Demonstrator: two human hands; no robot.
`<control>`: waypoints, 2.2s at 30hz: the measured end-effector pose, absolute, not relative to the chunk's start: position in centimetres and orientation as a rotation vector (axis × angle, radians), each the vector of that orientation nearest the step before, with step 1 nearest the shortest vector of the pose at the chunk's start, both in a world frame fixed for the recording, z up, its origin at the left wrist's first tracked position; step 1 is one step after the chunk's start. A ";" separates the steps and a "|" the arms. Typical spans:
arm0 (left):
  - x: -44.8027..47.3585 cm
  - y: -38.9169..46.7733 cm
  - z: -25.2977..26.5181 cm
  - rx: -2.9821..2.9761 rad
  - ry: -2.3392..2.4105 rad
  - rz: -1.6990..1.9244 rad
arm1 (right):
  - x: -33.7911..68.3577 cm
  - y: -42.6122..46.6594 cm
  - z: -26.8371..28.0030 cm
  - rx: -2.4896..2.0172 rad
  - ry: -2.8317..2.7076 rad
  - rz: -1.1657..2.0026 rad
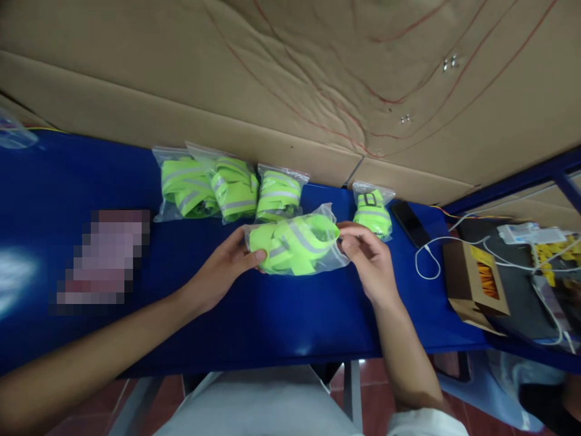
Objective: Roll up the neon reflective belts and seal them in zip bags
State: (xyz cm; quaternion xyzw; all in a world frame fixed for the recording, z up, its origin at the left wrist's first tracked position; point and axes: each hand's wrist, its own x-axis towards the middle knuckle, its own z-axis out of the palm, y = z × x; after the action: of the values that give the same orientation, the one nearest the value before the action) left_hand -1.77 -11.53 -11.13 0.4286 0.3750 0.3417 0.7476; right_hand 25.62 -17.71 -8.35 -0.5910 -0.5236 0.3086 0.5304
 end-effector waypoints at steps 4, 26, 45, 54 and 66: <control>-1.8 -11.4 -11.3 1.004 0.855 0.807 | 26.4 -17.7 -7.5 -1.353 -1.454 0.826; -2.3 -11.6 -13.3 1.451 0.955 0.839 | 25.7 -17.1 -10.1 -1.504 -1.607 0.866; -2.3 -12.5 -13.1 1.586 0.881 0.804 | 24.4 -16.5 -10.3 -1.434 -1.407 1.378; -2.6 -11.3 -11.9 1.520 0.900 0.886 | 24.3 -16.7 -10.6 -1.441 -1.194 1.301; -3.2 -10.0 -11.0 1.483 0.880 0.982 | 26.3 -16.7 -9.8 -1.406 -1.098 1.207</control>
State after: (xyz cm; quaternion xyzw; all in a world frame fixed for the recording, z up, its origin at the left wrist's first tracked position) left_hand -3.17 -10.03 -10.95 0.6257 0.3714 0.4144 0.5466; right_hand 26.27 -16.72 -9.81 -0.5748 -0.4488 0.4935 0.4740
